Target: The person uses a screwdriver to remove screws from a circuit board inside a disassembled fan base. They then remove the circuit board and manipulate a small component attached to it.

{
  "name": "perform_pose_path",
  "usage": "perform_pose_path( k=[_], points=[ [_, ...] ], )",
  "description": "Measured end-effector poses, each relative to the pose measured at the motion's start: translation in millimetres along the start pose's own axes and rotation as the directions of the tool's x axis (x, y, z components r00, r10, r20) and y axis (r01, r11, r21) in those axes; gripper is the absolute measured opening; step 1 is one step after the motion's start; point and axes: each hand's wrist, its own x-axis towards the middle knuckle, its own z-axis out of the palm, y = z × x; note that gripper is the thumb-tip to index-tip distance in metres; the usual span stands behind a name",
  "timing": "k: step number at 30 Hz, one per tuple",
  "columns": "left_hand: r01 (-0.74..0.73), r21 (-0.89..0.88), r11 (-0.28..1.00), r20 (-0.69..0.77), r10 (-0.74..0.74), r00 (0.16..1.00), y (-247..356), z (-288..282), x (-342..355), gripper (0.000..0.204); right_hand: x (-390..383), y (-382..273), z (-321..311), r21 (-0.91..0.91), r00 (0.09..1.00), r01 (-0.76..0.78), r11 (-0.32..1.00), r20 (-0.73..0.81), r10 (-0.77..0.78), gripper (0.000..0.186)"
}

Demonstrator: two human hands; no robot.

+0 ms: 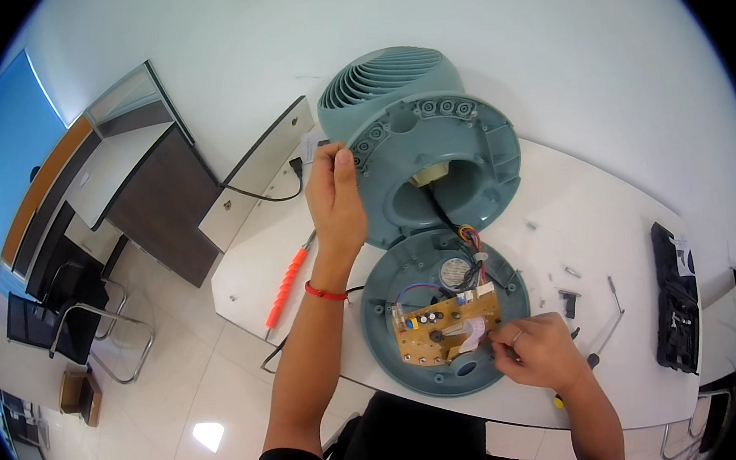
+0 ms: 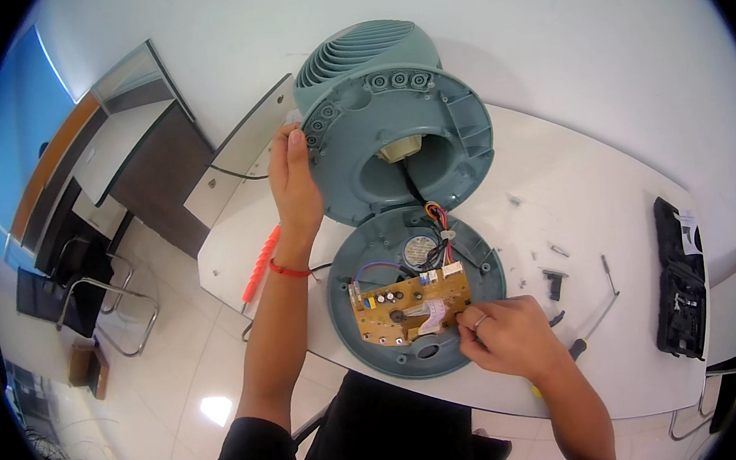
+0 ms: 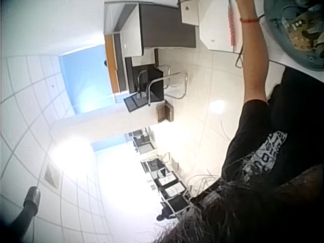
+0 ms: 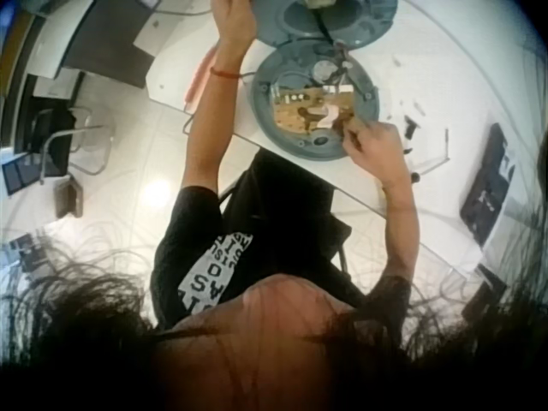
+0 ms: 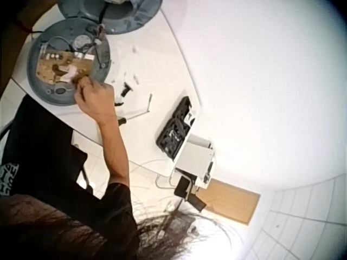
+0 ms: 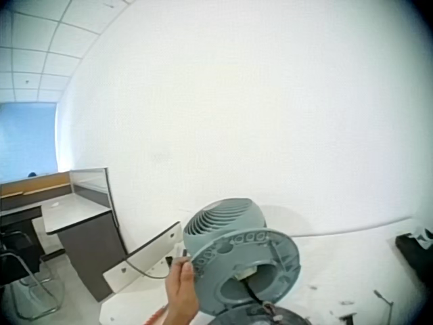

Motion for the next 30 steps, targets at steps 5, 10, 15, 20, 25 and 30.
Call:
perform_pose_path(
  k=[5, 10, 15, 20, 25, 30],
  points=[
    [0.012, -0.013, 1.0, 0.003, -0.012, 1.0, 0.7, 1.1, 0.7, 0.032, -0.2, 0.5, 0.8, -0.017, 0.999, 0.027, 1.0, -0.024, -0.027, 0.011],
    [-0.006, -0.015, 1.0, 0.004, 0.006, 1.0, -2.9, -2.7, 1.0, 0.032, 2.0, -0.2, 1.9, -0.033, 0.999, 0.042, 0.999, -0.025, -0.043, 0.012],
    [0.006, -0.036, 0.999, 0.004, -0.006, 1.0, -2.4, 1.6, 1.2, 0.033, 0.9, -0.7, -0.4, -0.026, 0.999, 0.036, 0.999, -0.021, -0.037, 0.013],
    [-0.018, 0.024, 1.0, -0.002, 0.018, 1.0, -1.5, 1.4, -0.1, 0.037, 0.5, 0.4, 1.0, 0.015, 1.0, 0.007, 1.0, 0.013, -0.007, 0.011],
    [-0.041, 0.042, 0.998, 0.028, 0.04, 0.999, -2.1, 2.0, 0.2, 0.043, -1.5, -0.8, 1.1, 0.122, 0.994, -0.102, 0.987, 0.042, 0.097, 0.008],
    [-0.006, 0.004, 1.0, 0.023, 0.006, 1.0, 0.5, 3.3, -1.6, 0.045, -0.7, -0.7, -0.5, 0.142, 0.993, -0.117, 0.983, 0.043, 0.112, 0.007]
  ],
)
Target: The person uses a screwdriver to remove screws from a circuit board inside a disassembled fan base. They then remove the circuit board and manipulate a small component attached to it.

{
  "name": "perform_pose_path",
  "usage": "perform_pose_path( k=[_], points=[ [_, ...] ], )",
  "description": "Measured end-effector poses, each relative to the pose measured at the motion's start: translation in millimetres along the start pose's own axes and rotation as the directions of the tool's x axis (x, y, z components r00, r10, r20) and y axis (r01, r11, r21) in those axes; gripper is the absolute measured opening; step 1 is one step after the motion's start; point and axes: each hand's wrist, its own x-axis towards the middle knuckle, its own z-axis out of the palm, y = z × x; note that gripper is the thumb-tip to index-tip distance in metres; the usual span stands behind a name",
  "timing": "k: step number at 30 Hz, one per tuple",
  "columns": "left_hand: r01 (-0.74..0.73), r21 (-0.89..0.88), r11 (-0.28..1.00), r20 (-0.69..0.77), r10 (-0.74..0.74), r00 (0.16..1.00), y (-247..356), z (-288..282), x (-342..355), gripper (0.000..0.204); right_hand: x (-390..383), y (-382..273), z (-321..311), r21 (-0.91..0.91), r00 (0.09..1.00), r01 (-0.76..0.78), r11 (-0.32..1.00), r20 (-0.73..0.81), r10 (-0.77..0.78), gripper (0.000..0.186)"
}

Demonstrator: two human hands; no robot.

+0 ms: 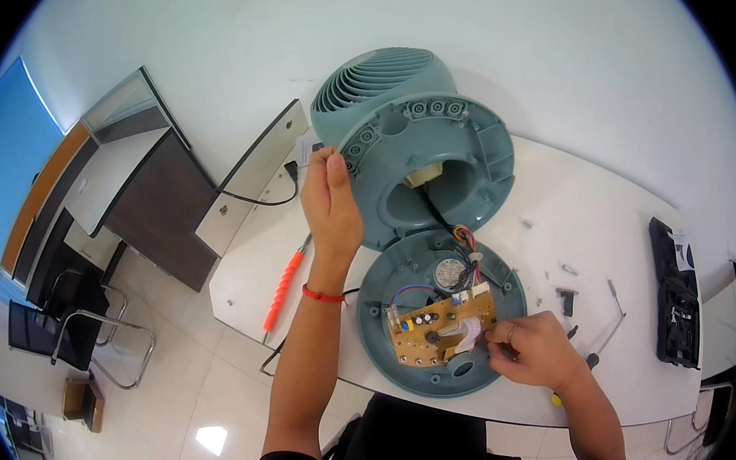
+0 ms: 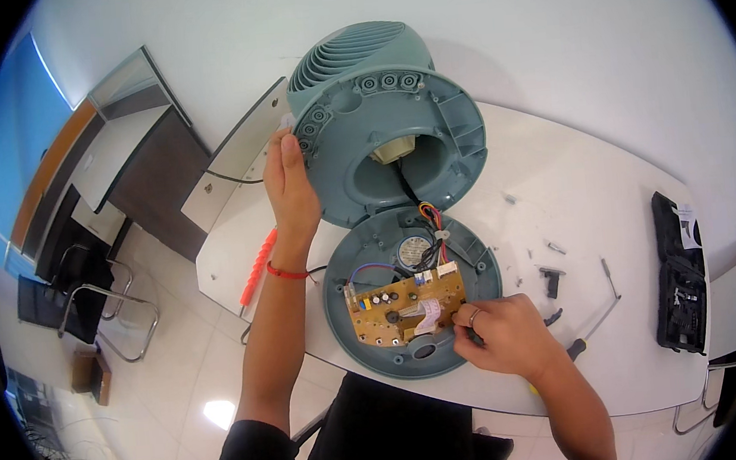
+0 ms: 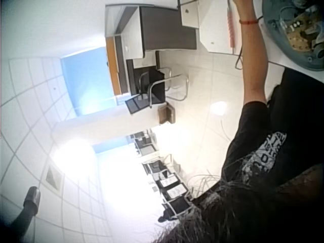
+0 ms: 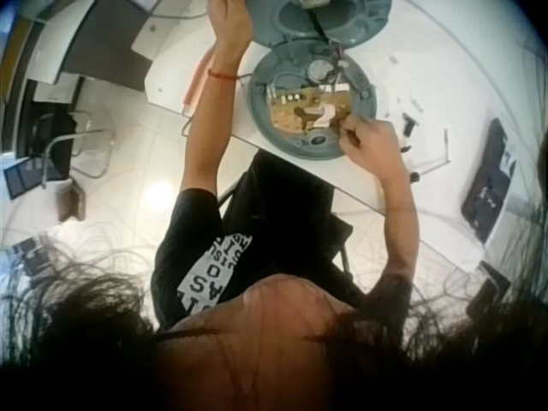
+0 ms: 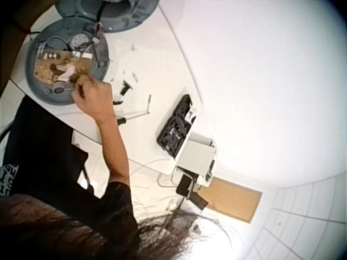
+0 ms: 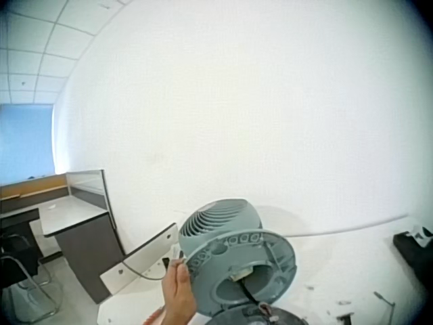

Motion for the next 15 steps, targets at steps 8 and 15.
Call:
perform_pose_path(
  k=[8, 15],
  points=[
    [-0.03, 0.018, 0.999, -0.008, 0.03, 1.0, -3.6, -1.0, 0.7, 0.043, 1.0, 0.1, -1.8, -0.022, 1.0, 0.023, 0.999, 0.015, -0.023, 0.008],
    [-0.032, 0.025, 0.999, -0.029, 0.032, 0.999, -2.4, -0.9, 0.6, 0.039, 2.9, -1.5, -5.7, -0.168, 0.996, 0.089, 0.982, 0.03, -0.085, 0.01]
  ],
)
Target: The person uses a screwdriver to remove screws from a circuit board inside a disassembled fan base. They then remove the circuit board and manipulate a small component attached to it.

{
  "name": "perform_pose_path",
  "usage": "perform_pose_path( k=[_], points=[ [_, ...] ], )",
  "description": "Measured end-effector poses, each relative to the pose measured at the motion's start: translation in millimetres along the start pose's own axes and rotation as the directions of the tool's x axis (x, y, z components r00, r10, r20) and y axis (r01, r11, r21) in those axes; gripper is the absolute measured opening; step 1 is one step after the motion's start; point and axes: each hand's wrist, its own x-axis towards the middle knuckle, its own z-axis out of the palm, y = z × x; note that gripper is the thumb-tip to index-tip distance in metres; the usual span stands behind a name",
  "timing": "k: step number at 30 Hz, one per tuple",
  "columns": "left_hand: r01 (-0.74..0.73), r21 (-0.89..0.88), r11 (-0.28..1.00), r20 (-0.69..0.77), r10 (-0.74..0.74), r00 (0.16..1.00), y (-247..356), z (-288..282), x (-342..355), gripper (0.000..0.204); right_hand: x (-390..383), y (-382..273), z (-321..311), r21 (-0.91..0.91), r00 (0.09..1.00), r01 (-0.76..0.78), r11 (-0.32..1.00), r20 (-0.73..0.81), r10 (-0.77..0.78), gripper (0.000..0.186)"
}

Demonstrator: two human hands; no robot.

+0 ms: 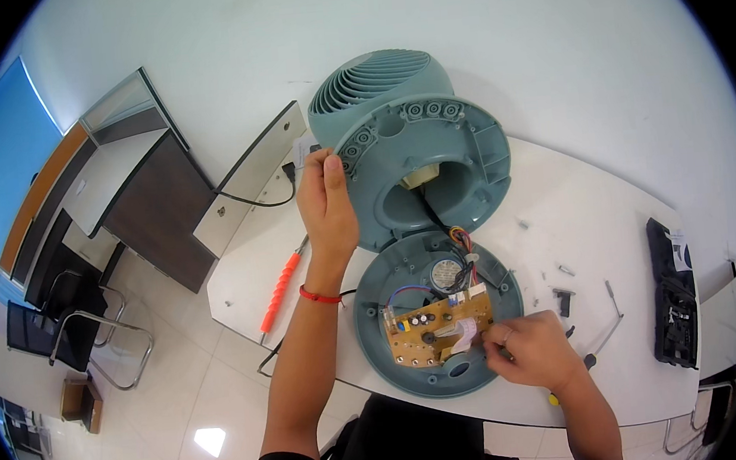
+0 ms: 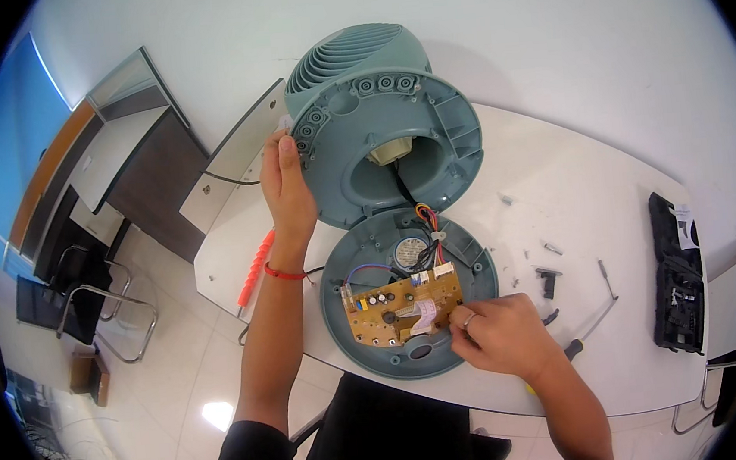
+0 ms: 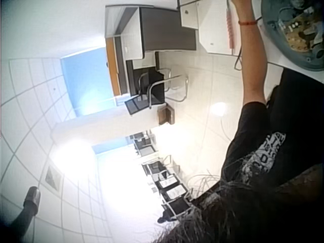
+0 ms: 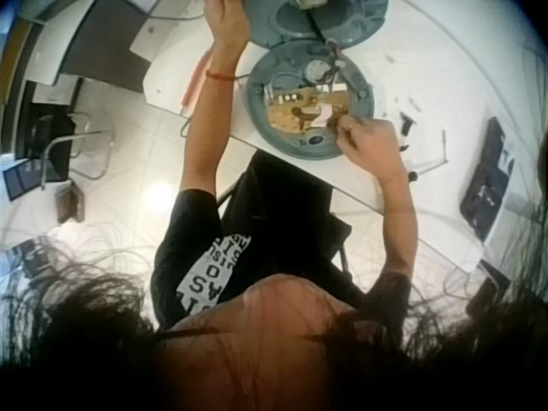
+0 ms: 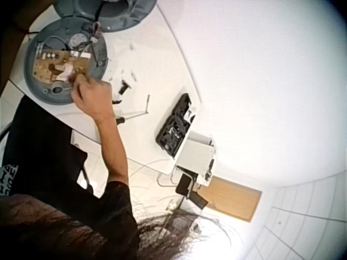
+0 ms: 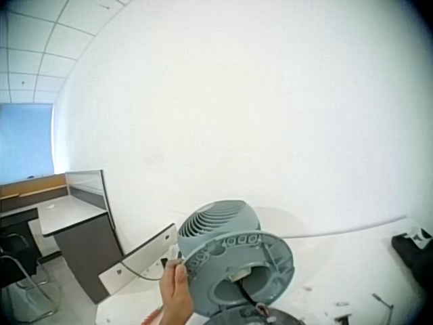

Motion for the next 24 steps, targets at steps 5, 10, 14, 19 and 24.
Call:
perform_pose_path(
  k=[5, 10, 14, 19, 24],
  points=[
    [-0.002, -0.041, 0.999, -0.008, 0.002, 1.0, -1.8, 2.2, 0.5, 0.035, -0.9, 1.4, 0.7, -0.042, 0.985, -0.038, 0.998, -0.168, 0.03, 0.01],
    [0.004, -0.04, 0.999, -0.015, -0.005, 1.0, -2.9, -1.2, 0.7, 0.033, -1.2, 3.5, 4.5, -0.018, 0.969, -0.021, 1.0, -0.248, 0.015, 0.011],
    [0.022, -0.065, 0.998, -0.009, -0.023, 1.0, -4.3, 1.8, 0.9, 0.032, -1.9, 2.6, -0.4, -0.03, 0.97, -0.066, 0.997, -0.235, 0.057, 0.012],
    [0.026, -0.059, 0.998, -0.018, -0.028, 0.999, -2.9, -1.4, 0.3, 0.033, 0.7, 3.0, 2.1, -0.053, 0.973, -0.05, 0.997, -0.228, 0.037, 0.012],
    [0.023, -0.065, 0.998, -0.017, -0.024, 1.0, -3.6, -1.4, 0.6, 0.032, 0.4, 2.4, 2.8, -0.067, 0.975, -0.052, 0.996, -0.221, 0.036, 0.012]
  ],
)
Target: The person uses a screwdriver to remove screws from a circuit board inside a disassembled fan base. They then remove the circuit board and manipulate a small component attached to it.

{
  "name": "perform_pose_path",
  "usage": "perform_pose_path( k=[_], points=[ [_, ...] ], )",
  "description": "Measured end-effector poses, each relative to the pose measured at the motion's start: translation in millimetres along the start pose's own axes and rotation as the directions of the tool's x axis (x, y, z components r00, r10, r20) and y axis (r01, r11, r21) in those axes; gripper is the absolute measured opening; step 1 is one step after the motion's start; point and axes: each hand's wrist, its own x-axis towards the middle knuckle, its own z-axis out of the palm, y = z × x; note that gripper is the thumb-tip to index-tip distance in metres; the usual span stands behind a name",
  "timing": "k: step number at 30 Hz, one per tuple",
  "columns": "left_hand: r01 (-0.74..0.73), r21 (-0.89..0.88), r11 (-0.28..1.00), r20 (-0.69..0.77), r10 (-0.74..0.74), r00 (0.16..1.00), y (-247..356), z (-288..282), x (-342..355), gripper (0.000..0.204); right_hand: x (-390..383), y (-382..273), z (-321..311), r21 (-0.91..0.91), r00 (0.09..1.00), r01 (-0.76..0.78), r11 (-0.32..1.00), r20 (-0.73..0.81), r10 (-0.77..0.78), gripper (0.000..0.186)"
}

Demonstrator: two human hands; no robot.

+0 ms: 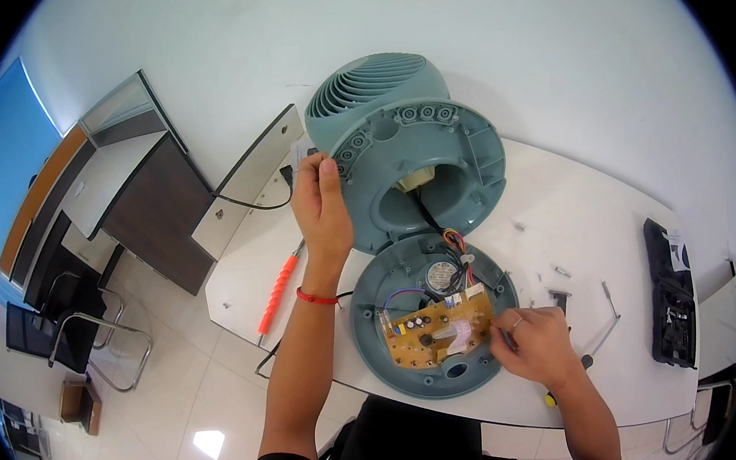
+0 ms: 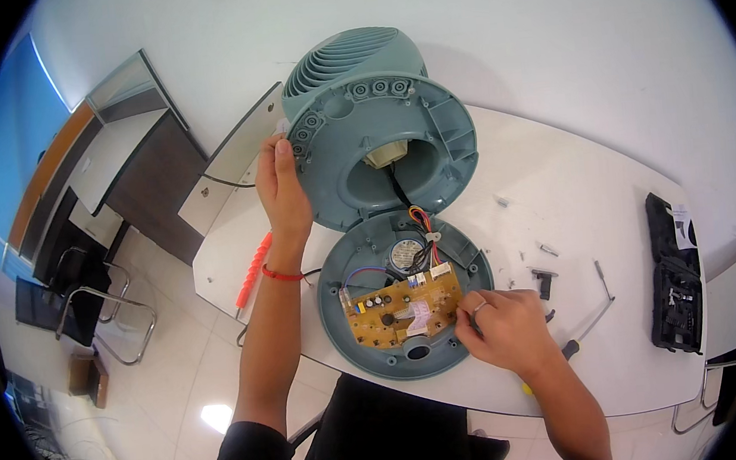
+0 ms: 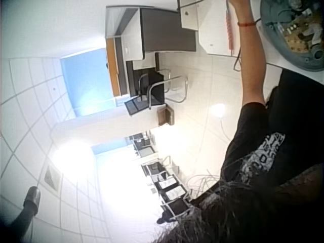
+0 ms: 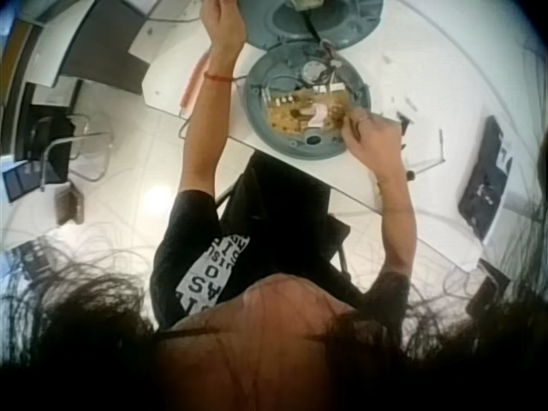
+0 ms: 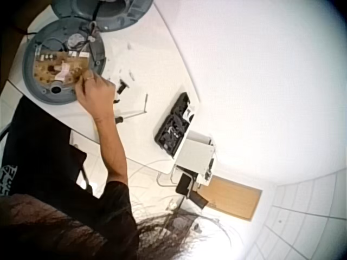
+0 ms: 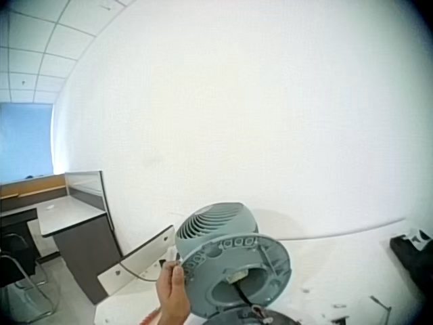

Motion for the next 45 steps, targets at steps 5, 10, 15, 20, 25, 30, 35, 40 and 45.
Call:
perform_pose_path(
  k=[5, 10, 15, 20, 25, 30, 35, 40, 45],
  points=[
    [0.001, -0.008, 1.0, -0.004, -0.001, 1.0, 0.6, 0.9, 0.2, 0.032, -1.6, 1.9, 2.7, -0.004, 1.0, 0.007, 1.0, -0.013, -0.007, 0.011],
    [0.002, -0.032, 0.999, -0.013, -0.002, 1.0, 0.3, 0.9, -0.2, 0.032, -3.7, 2.8, 4.8, 0.003, 1.0, -0.001, 1.0, -0.028, 0.001, 0.012],
    [0.004, -0.039, 0.999, -0.015, -0.005, 1.0, -2.5, 0.1, 0.4, 0.031, -3.5, 2.0, 5.8, 0.003, 0.999, 0.001, 1.0, -0.037, -0.001, 0.012],
    [0.026, -0.05, 0.998, -0.02, -0.027, 0.999, 0.2, 1.0, 0.2, 0.031, -4.0, 3.0, 5.8, 0.009, 1.0, 0.01, 1.0, -0.007, -0.01, 0.011],
    [0.025, -0.058, 0.998, -0.014, -0.026, 1.0, -0.3, 0.4, 0.3, 0.031, -2.5, 1.4, 5.6, -0.003, 1.0, 0.001, 1.0, -0.01, -0.001, 0.01],
    [0.012, -0.052, 0.999, -0.014, -0.012, 1.0, -0.7, 0.3, 0.9, 0.03, -2.2, 1.1, 5.8, -0.014, 1.0, -0.006, 1.0, 0.007, 0.006, 0.01],
    [0.007, -0.052, 0.999, -0.012, -0.007, 1.0, -1.6, 0.0, 1.3, 0.03, -2.2, 1.2, 5.5, -0.013, 1.0, -0.011, 1.0, 0.018, 0.012, 0.009],
    [0.021, -0.048, 0.999, -0.014, -0.021, 1.0, 1.7, 0.7, 1.3, 0.029, -0.8, 0.0, 4.1, -0.01, 0.999, -0.018, 1.0, 0.026, 0.019, 0.009],
    [-0.018, 0.012, 1.0, 0.001, 0.018, 1.0, -0.5, -0.9, 1.9, 0.033, -3.6, 1.7, 6.1, -0.004, 0.998, -0.033, 0.999, 0.057, 0.033, 0.009]
  ],
)
